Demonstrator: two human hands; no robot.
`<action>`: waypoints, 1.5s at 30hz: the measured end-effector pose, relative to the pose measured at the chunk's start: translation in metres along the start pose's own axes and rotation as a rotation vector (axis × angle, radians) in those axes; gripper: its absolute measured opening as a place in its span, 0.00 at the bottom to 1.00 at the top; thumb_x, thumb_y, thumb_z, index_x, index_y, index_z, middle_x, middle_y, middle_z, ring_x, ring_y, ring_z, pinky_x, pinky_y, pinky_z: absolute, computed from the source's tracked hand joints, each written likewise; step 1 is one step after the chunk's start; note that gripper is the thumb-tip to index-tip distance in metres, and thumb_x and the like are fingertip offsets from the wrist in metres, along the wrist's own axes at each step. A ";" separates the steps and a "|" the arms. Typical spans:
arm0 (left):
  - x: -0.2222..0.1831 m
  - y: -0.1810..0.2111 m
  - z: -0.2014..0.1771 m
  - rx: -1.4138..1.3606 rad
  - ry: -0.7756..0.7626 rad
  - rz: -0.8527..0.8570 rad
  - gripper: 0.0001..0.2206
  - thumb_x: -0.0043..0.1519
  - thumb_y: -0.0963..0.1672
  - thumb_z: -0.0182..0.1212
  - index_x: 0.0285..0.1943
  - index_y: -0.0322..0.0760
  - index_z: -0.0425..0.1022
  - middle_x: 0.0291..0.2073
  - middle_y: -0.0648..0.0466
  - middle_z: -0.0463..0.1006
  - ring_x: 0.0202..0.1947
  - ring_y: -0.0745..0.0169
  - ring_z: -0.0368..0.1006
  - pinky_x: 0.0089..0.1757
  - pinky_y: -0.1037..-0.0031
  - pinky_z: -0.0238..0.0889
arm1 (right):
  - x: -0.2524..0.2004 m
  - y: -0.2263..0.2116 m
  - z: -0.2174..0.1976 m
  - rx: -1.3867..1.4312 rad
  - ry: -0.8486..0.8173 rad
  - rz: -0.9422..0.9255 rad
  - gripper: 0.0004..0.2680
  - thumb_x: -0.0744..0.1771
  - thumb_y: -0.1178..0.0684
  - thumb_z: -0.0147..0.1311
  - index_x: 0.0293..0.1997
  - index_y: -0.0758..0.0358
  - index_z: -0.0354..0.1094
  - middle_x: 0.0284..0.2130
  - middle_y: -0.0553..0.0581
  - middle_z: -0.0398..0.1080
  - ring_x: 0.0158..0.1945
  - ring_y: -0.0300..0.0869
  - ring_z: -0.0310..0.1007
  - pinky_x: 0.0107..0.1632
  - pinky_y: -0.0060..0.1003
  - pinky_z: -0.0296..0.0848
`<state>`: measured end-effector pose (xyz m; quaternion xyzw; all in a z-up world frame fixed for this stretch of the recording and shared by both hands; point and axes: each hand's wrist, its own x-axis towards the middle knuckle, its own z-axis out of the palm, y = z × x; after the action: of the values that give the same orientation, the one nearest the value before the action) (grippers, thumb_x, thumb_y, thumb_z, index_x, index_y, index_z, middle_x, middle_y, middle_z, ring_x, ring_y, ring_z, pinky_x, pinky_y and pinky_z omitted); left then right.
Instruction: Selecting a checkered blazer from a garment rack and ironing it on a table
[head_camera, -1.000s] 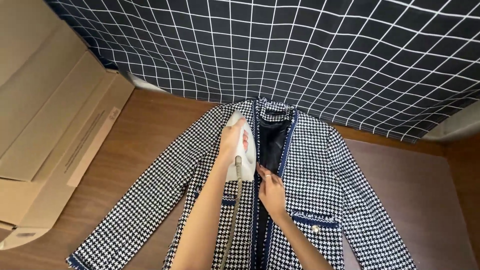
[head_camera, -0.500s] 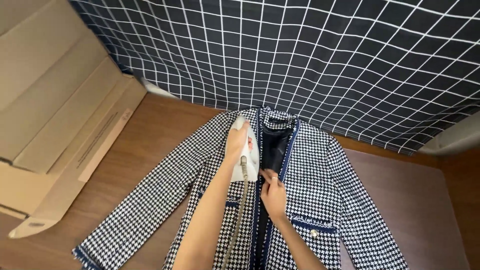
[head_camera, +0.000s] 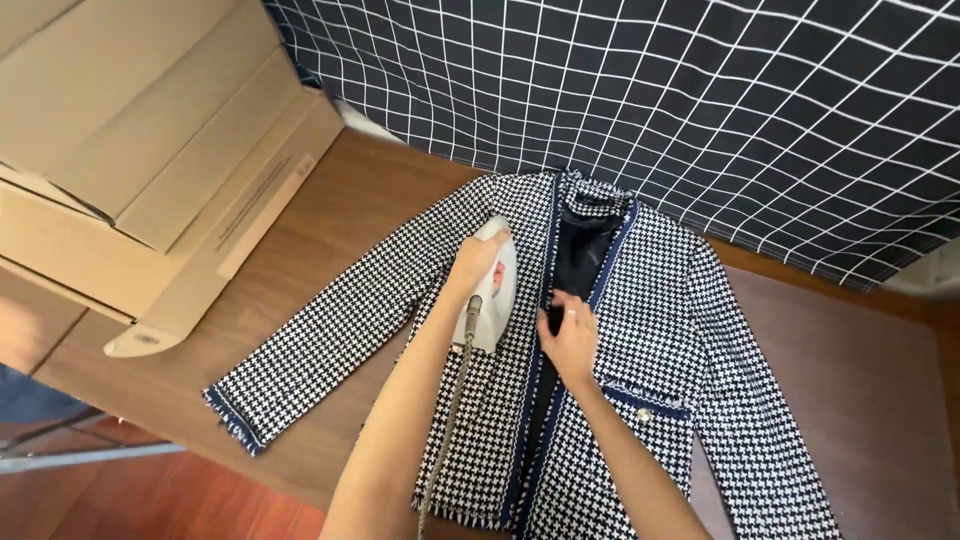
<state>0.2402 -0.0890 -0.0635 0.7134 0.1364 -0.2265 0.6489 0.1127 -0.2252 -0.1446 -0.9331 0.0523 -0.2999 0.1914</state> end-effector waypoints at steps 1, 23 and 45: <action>-0.001 -0.003 -0.001 -0.001 0.002 -0.002 0.23 0.49 0.50 0.57 0.38 0.20 0.67 0.17 0.41 0.71 0.11 0.59 0.67 0.12 0.70 0.66 | -0.004 0.003 0.004 0.001 -0.003 -0.001 0.12 0.59 0.51 0.54 0.42 0.52 0.58 0.31 0.40 0.67 0.36 0.38 0.66 0.38 0.34 0.64; 0.016 0.054 0.033 -0.109 -0.091 -0.057 0.17 0.48 0.48 0.58 0.32 0.26 0.68 0.13 0.47 0.66 0.09 0.63 0.62 0.11 0.75 0.59 | -0.005 0.006 0.000 0.193 0.048 0.301 0.11 0.55 0.64 0.50 0.36 0.59 0.58 0.23 0.50 0.59 0.29 0.43 0.68 0.33 0.34 0.70; -0.005 0.050 0.018 0.058 -0.274 -0.094 0.18 0.47 0.49 0.61 0.27 0.25 0.68 0.12 0.50 0.61 0.09 0.65 0.58 0.12 0.76 0.56 | -0.005 0.004 0.006 0.192 -0.007 0.275 0.12 0.54 0.64 0.50 0.35 0.58 0.57 0.22 0.50 0.57 0.29 0.43 0.66 0.33 0.34 0.70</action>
<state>0.2574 -0.1124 -0.0186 0.6870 0.0734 -0.3558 0.6293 0.1117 -0.2261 -0.1532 -0.8955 0.1499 -0.2714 0.3192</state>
